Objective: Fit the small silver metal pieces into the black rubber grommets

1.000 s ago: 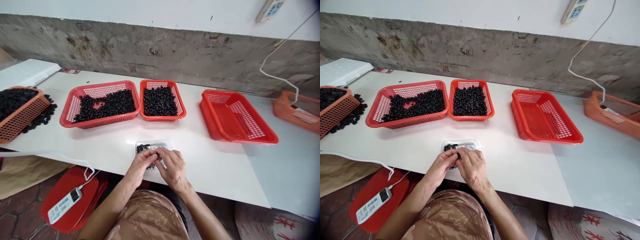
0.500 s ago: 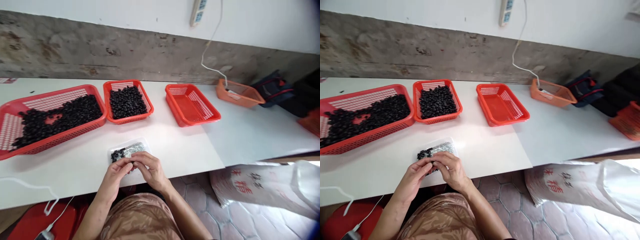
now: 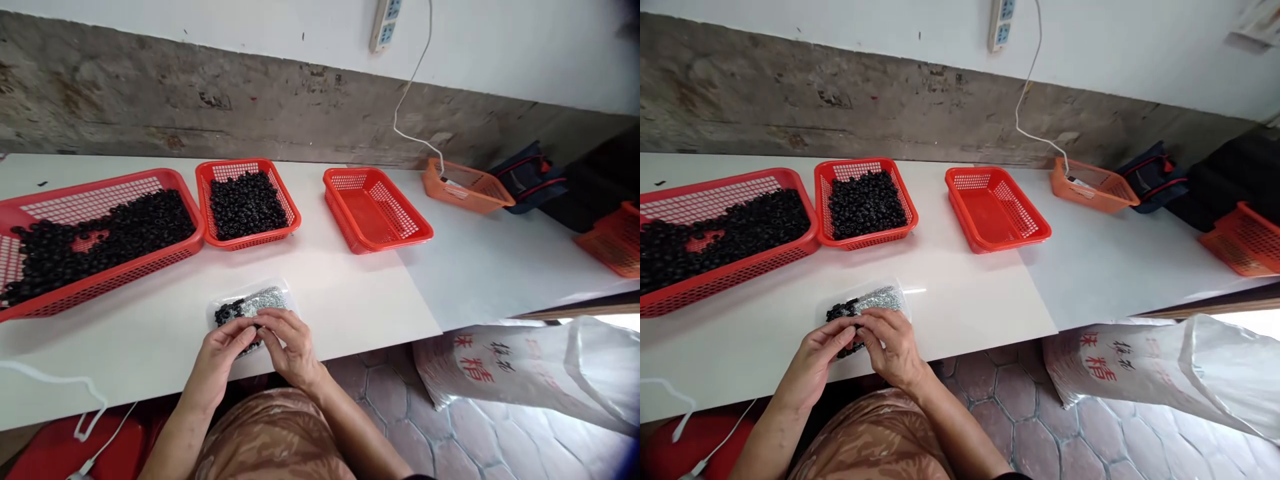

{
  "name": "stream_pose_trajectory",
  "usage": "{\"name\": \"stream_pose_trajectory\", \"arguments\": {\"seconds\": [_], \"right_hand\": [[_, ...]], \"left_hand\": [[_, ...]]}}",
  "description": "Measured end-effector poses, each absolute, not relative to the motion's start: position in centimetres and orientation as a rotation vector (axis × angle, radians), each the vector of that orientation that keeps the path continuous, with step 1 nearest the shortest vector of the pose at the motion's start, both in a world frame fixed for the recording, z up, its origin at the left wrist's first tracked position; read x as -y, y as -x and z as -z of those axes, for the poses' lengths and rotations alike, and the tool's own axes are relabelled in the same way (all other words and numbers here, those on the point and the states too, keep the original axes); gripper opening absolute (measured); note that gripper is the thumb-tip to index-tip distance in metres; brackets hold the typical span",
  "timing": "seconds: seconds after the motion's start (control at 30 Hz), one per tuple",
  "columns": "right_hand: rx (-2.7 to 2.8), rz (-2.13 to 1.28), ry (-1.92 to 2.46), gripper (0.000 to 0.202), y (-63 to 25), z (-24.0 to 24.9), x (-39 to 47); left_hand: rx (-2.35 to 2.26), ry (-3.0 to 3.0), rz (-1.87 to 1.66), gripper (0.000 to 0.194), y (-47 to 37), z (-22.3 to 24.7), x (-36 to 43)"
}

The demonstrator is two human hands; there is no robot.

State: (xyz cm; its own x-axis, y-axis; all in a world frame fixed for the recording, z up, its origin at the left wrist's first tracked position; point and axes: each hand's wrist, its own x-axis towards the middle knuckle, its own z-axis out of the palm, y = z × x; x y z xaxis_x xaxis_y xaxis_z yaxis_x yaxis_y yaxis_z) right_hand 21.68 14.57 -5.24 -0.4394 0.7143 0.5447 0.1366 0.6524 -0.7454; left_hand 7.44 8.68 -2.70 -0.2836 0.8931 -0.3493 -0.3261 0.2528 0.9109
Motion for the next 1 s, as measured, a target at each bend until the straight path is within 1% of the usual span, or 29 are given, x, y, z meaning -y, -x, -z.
{"name": "stream_pose_trajectory", "arguments": {"seconds": [0.13, 0.27, 0.47, 0.57, 0.8, 1.0], "right_hand": [[2.067, -0.641, 0.595, 0.025, -21.6, 4.8, -15.3], [2.17, -0.482, 0.544, 0.034, -21.3, 4.8, -16.1], [2.243, -0.314, 0.54, 0.033, -20.3, 4.8, -16.3], [2.258, -0.303, 0.549, 0.031, -20.2, 4.6, -16.2], [2.217, -0.406, 0.551, 0.03, -20.2, 4.6, -16.3], [2.246, -0.378, 0.497, 0.032, -20.2, 4.2, -16.6]], "left_hand": [[-1.363, -0.555, -1.374, 0.028, -7.1, 2.7, -8.9], [-1.319, -0.547, -1.414, 0.024, -7.4, 2.6, -9.1], [-1.297, -0.558, -1.444, 0.024, -7.7, 2.0, -8.9], [-1.31, -0.557, -1.454, 0.026, -7.7, 1.7, -8.8], [-1.335, -0.628, -1.425, 0.031, -7.1, 2.1, -8.3], [-1.326, -0.641, -1.408, 0.034, -7.0, 2.1, -8.0]]}}
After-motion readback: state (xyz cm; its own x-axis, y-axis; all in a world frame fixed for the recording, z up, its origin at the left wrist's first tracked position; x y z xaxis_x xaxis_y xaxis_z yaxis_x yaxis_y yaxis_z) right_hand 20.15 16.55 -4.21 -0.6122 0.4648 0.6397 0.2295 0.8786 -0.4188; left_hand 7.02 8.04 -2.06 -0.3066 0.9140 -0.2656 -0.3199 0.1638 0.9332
